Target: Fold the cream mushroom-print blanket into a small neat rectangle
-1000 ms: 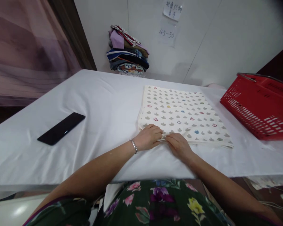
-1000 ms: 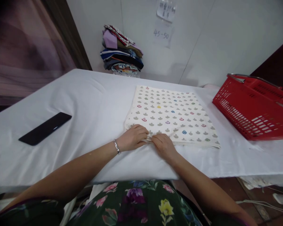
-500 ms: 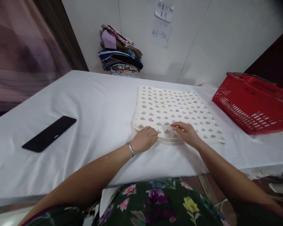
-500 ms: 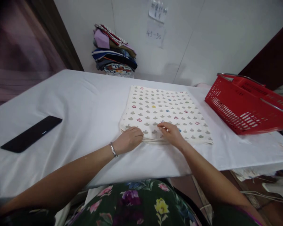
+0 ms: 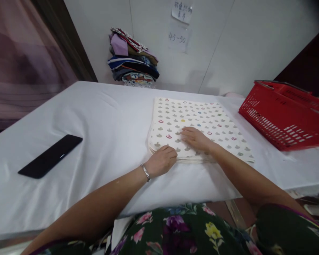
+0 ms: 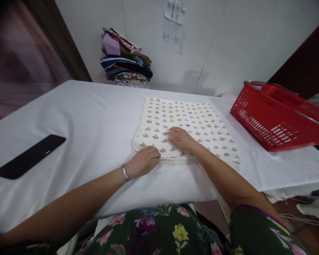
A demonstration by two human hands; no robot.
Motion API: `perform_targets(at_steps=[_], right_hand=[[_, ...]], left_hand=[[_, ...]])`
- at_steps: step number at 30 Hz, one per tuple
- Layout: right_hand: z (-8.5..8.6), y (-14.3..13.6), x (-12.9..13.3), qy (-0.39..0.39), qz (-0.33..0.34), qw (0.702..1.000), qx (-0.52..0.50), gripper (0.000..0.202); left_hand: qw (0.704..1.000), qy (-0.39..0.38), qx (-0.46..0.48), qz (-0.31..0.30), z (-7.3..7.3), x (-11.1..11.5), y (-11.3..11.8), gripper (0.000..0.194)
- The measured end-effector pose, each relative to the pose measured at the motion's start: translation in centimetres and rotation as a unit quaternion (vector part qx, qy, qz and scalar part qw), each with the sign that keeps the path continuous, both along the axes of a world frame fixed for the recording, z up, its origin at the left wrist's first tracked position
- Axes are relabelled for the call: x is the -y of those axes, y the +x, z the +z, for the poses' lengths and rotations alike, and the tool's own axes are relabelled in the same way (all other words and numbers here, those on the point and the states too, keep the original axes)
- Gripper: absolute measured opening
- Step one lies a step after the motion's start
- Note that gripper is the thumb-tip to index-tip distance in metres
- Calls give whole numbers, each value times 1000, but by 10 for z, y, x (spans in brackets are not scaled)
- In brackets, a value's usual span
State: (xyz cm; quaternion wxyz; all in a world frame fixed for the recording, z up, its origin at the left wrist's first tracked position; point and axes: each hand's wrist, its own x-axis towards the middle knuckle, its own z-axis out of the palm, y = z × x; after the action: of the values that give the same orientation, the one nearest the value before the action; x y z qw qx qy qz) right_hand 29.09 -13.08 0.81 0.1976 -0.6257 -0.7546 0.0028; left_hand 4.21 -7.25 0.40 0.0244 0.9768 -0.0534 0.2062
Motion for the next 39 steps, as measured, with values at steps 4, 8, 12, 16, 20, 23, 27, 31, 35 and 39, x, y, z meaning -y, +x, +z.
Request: perform_targets(at_steps=[4, 8, 12, 16, 20, 23, 27, 31, 35, 39], right_hand=[[-14, -1, -20, -52, 26, 998, 18, 43], [-12, 8, -19, -85, 20, 996, -17, 45], [1, 27, 12, -52, -75, 994, -64, 46], [0, 50, 49, -98, -129, 987, -13, 49], [-7, 57, 63, -163, -177, 971, -1, 51], [-6, 53, 61, -156, -180, 971, -16, 55], [-7, 50, 58, -166, -196, 967, 11, 56], [-7, 47, 62, -173, -213, 962, 12, 57], [-6, 40, 71, -156, -226, 962, -8, 59], [-7, 41, 75, -149, -233, 959, -66, 60]], left_hand=[[1000, -8, -2, -3, 1, -1, -1, 29], [1000, -26, 5, -7, 2, -3, -2, 28], [999, -43, 6, -7, 0, -4, -1, 25], [999, -53, 10, 7, -1, -3, 0, 21], [999, -50, -9, 16, -1, 0, 0, 18], [998, -58, -14, 26, -1, 0, 0, 16], [998, -65, -7, 25, -1, 0, -1, 15], [998, -46, 11, 30, 0, -1, -1, 15], [999, -27, 20, 35, 1, -3, -1, 18], [999, -21, 22, 41, -1, -6, 0, 20]])
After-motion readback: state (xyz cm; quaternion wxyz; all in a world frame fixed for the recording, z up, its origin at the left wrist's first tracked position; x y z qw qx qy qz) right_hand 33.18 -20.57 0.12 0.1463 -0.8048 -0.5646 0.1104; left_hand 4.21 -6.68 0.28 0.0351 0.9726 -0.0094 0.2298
